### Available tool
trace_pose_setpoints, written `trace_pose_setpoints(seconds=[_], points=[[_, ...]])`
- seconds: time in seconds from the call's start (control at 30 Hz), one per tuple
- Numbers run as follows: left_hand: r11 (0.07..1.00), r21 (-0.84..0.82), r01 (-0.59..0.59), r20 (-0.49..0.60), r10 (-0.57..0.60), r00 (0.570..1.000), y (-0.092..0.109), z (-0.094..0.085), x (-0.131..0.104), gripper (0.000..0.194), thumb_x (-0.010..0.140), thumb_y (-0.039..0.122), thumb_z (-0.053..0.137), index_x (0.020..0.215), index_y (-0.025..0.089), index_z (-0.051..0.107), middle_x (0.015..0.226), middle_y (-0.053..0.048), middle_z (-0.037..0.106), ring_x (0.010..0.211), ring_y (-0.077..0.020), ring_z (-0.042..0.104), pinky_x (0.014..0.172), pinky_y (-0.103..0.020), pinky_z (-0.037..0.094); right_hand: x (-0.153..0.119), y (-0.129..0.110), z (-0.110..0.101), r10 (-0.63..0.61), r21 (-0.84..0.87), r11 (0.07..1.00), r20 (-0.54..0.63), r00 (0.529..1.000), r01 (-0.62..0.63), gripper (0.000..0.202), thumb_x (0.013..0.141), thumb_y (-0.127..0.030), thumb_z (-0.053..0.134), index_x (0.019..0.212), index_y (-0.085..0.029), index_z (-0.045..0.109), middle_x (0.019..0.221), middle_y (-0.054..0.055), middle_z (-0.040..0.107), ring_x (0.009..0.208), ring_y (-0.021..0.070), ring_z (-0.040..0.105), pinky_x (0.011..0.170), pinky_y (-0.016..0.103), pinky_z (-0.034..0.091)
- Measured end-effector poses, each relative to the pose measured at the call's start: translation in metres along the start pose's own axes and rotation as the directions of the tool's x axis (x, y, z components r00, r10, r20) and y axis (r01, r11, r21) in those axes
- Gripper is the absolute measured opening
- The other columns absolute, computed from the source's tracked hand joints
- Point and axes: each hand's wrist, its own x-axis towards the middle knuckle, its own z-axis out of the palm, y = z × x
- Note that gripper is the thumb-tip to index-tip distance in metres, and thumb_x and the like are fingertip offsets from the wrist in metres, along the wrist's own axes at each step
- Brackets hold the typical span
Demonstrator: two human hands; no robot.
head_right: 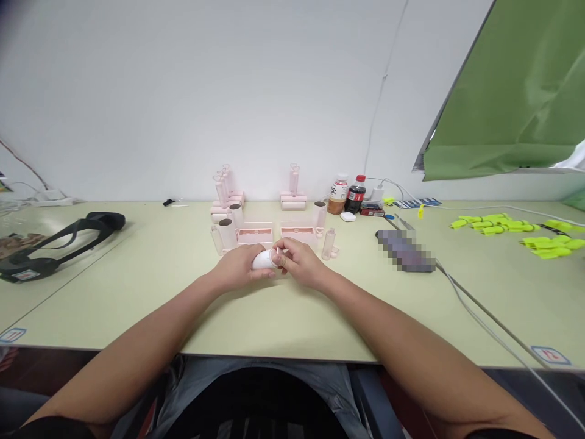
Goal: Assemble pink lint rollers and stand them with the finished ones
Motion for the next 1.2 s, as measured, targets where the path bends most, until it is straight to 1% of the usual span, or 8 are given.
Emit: trace_pose_setpoints(seconds=[0.33,0.47,0.57,0.67,0.77,0.9,1.0,1.2], points=[[0.998,-0.057,0.027,-0.012,-0.028,1.000,0.005,-0.003,-0.002,0.051,0.079,0.068,0.053,0.101,0.022,0.061,0.095,-0.005,0.068,0.085,-0.0245,0.063,0.064,-0.030,0.040,0.000,0.000,-0.002,-0.042,-0.046,0.998,-0.026,0.999,0.041,0.032,0.089,-0.050,0.055,0.098,-0.019,0.058,0.087,0.003,0.059,0.058,0.0117,0.060,0.055,0.027,0.050],[0.993,-0.108,0.046,-0.027,-0.049,0.998,0.006,-0.002,-0.001,0.053,0.079,0.069,0.051,0.102,0.022,0.061,0.095,-0.004,0.068,0.084,-0.0239,0.063,0.062,-0.029,0.039,0.000,0.002,-0.003,-0.073,-0.101,0.992,-0.028,0.997,0.070,0.039,0.089,-0.050,0.052,0.113,-0.019,0.055,0.096,0.006,0.059,0.064,0.0140,0.061,0.059,0.030,0.051],[0.990,-0.114,0.081,-0.029,-0.085,0.996,0.007,-0.001,-0.001,0.058,0.079,0.074,0.047,0.098,0.021,0.061,0.092,-0.004,0.068,0.080,-0.0236,0.063,0.059,-0.029,0.037,0.000,0.000,-0.004,-0.096,-0.191,0.978,-0.027,0.995,0.089,0.053,0.085,-0.050,0.058,0.128,-0.021,0.048,0.107,0.009,0.058,0.074,0.0168,0.061,0.064,0.031,0.050],[0.989,-0.116,0.087,-0.029,-0.091,0.995,0.008,-0.001,-0.001,0.061,0.079,0.076,0.043,0.097,0.020,0.061,0.090,-0.005,0.068,0.077,-0.0232,0.062,0.058,-0.029,0.036,-0.001,-0.002,-0.005,-0.056,-0.245,0.968,-0.007,0.998,0.053,0.067,0.083,-0.051,0.061,0.138,-0.021,0.039,0.111,0.010,0.057,0.078,0.0177,0.059,0.065,0.031,0.049],[0.989,-0.126,0.075,-0.023,-0.078,0.997,0.010,0.000,-0.003,0.060,0.079,0.076,0.043,0.096,0.020,0.060,0.088,-0.004,0.068,0.075,-0.0221,0.062,0.057,-0.029,0.036,-0.002,-0.003,-0.005,-0.036,-0.279,0.959,0.014,0.999,0.038,0.069,0.085,-0.053,0.057,0.141,-0.020,0.034,0.115,0.011,0.057,0.083,0.0197,0.059,0.070,0.033,0.048],[0.994,-0.091,0.053,-0.011,-0.054,0.998,0.013,0.003,-0.004,0.056,0.080,0.072,0.045,0.096,0.020,0.059,0.087,-0.004,0.067,0.075,-0.0224,0.062,0.058,-0.029,0.038,-0.002,-0.005,-0.001,-0.055,-0.320,0.945,0.035,0.998,0.063,0.064,0.088,-0.057,0.051,0.137,-0.018,0.038,0.111,0.011,0.061,0.089,0.0235,0.059,0.075,0.035,0.045],[0.997,-0.060,0.038,-0.003,-0.038,0.999,0.015,0.005,-0.004,0.051,0.082,0.067,0.047,0.101,0.020,0.059,0.093,-0.005,0.068,0.079,-0.0236,0.063,0.059,-0.030,0.039,-0.003,-0.007,0.004,-0.062,-0.338,0.939,0.018,0.998,0.065,0.062,0.085,-0.061,0.050,0.129,-0.018,0.044,0.102,0.009,0.064,0.085,0.0237,0.059,0.073,0.034,0.043],[0.997,-0.068,0.033,0.023,-0.031,0.999,0.020,0.003,-0.004,0.046,0.081,0.061,0.051,0.101,0.020,0.058,0.092,-0.005,0.068,0.081,-0.0246,0.064,0.063,-0.031,0.042,-0.005,-0.009,0.011,-0.110,-0.384,0.920,-0.078,0.991,0.072,0.041,0.085,-0.060,0.049,0.097,-0.020,0.053,0.079,0.002,0.061,0.069,0.0183,0.055,0.063,0.029,0.038]])
